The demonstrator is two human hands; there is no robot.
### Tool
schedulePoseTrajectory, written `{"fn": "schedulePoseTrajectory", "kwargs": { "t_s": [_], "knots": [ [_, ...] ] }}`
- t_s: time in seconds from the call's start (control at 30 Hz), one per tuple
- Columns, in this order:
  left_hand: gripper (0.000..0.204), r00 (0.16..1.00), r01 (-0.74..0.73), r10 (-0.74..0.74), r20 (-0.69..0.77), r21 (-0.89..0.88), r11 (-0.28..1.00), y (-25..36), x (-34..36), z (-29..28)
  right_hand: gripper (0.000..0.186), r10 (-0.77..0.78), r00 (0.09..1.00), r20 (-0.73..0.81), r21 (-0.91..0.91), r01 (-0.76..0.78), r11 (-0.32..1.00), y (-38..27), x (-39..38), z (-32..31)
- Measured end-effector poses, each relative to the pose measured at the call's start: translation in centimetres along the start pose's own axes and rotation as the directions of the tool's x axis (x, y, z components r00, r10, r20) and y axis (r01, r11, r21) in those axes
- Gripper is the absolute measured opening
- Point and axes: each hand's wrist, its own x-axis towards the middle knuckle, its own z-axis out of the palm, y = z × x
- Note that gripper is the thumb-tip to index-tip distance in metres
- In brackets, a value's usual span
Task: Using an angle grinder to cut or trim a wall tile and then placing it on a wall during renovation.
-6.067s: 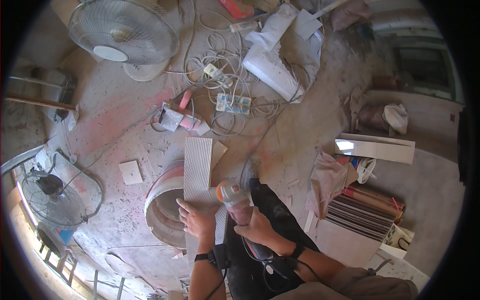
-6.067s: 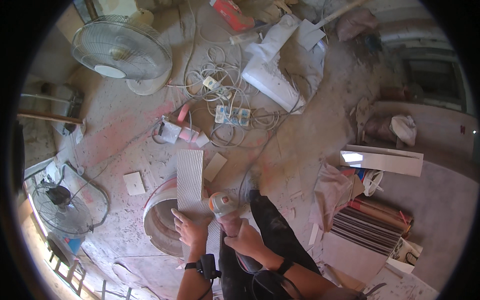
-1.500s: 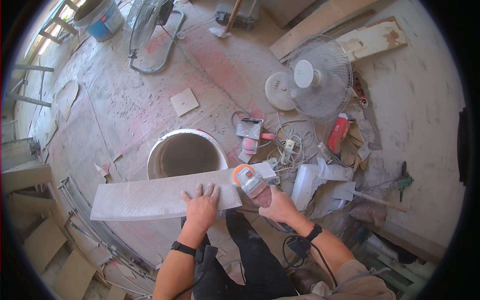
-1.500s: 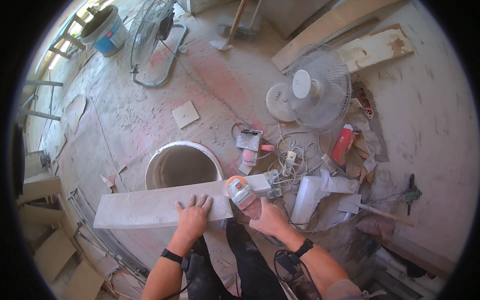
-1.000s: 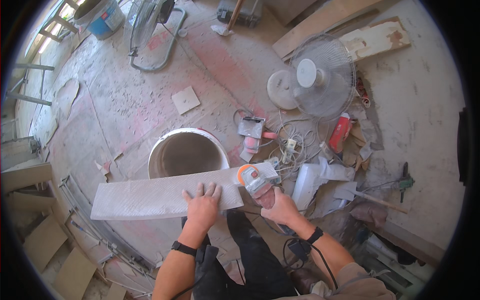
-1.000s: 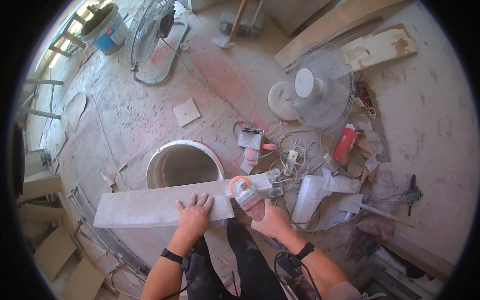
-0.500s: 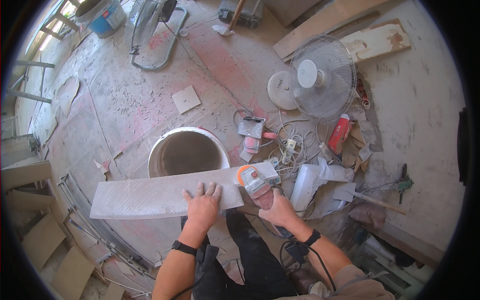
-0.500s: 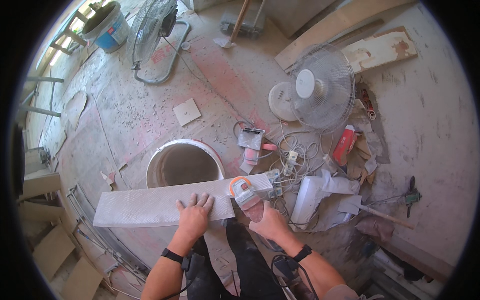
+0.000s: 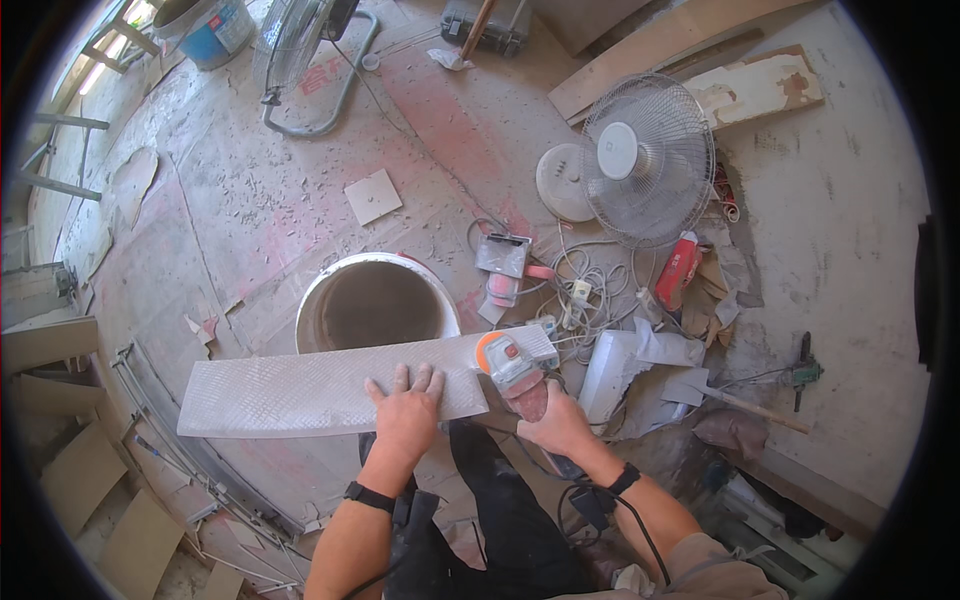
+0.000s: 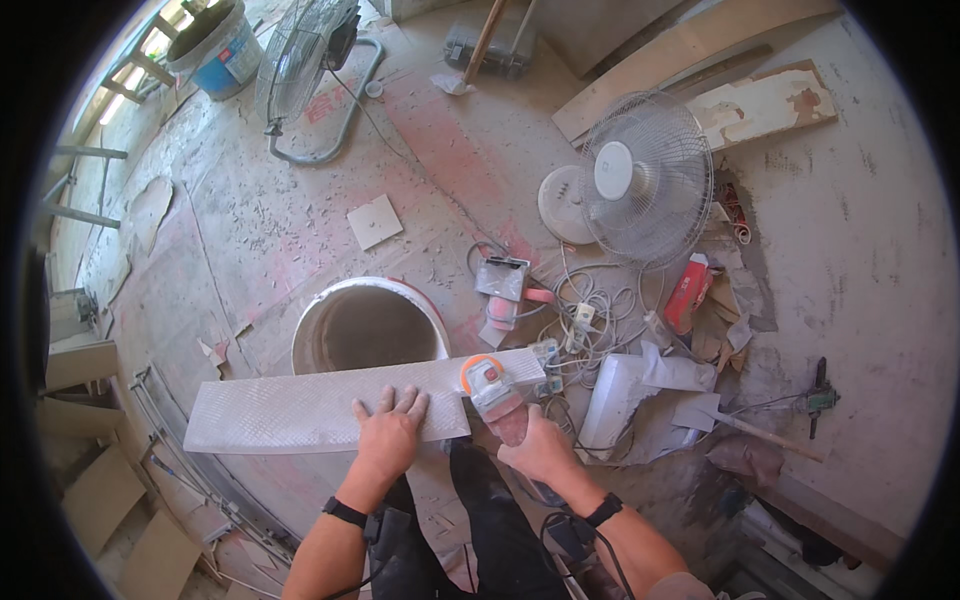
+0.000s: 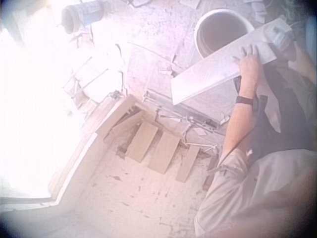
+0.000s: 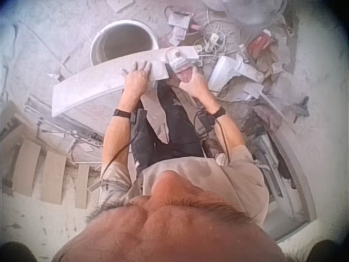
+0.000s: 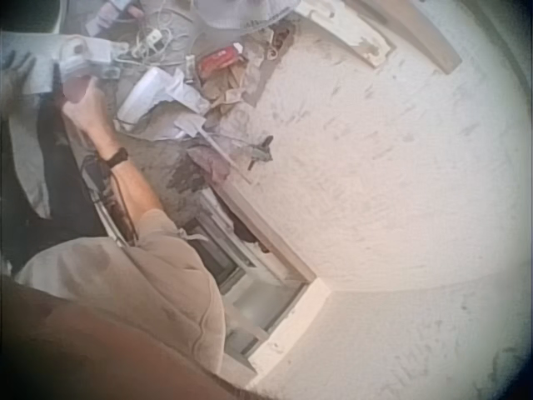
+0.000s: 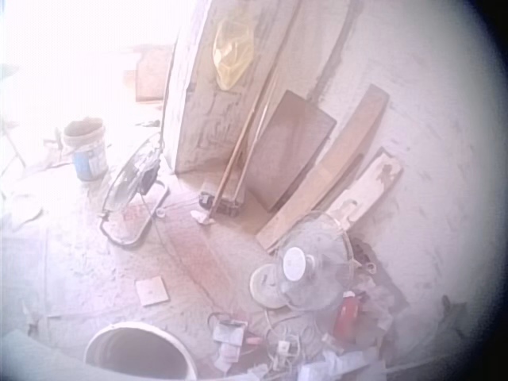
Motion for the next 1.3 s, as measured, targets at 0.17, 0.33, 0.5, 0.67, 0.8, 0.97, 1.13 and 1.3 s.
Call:
{"fn": "schedulePoseTrajectory", "kwargs": {
  "t_s": [0.17, 0.33, 0.5, 0.67, 0.8, 0.97, 1.13, 1.3],
  "knots": [
    [0.050, 1.000, -0.002, 0.002, 0.001, 0.003, 1.000, 0.0, -0.1, -0.1, 0.065, 0.030, 0.999, 0.023, 0.038, -0.031, 0.999, -0.5, -0.2, -0.1],
    [0.052, 1.000, 0.004, -0.004, 0.009, 0.005, 1.000, 0.1, -0.1, -0.3, 0.061, -0.001, 1.000, 0.023, -0.003, 0.001, 1.000, -0.3, -0.3, 0.1],
    [0.052, 1.000, 0.002, -0.002, 0.014, 0.017, 1.000, 0.0, 0.0, 0.0, 0.061, -0.011, 1.000, -0.010, -0.001, 0.011, 1.000, -0.3, -0.1, -0.1],
    [0.052, 1.000, 0.010, -0.010, 0.010, 0.014, 1.000, -0.1, -0.3, -0.1, 0.067, 0.042, 0.998, 0.046, 0.041, -0.044, 0.998, -1.0, -0.1, -0.2],
    [0.054, 1.000, -0.006, 0.006, -0.025, 0.008, 1.000, -0.3, -0.2, 0.5, 0.067, 0.022, 0.997, 0.075, -0.005, -0.022, 1.000, -0.9, -0.1, -0.3],
    [0.054, 0.999, -0.007, 0.008, -0.031, 0.007, 1.000, -0.1, -0.2, 0.6, 0.062, -0.007, 1.000, 0.024, -0.029, 0.008, 1.000, -0.8, -0.1, -0.3],
    [0.057, 1.000, -0.004, 0.004, -0.004, 0.004, 1.000, -0.1, -0.2, 0.1, 0.062, 0.001, 0.999, 0.042, -0.055, 0.001, 0.999, -0.8, 0.0, -0.3],
    [0.054, 1.000, 0.000, 0.000, -0.004, 0.003, 1.000, -0.1, -0.1, 0.5, 0.064, 0.013, 0.997, 0.075, -0.036, -0.010, 0.999, -1.0, -0.1, -0.4]
  ]
}}
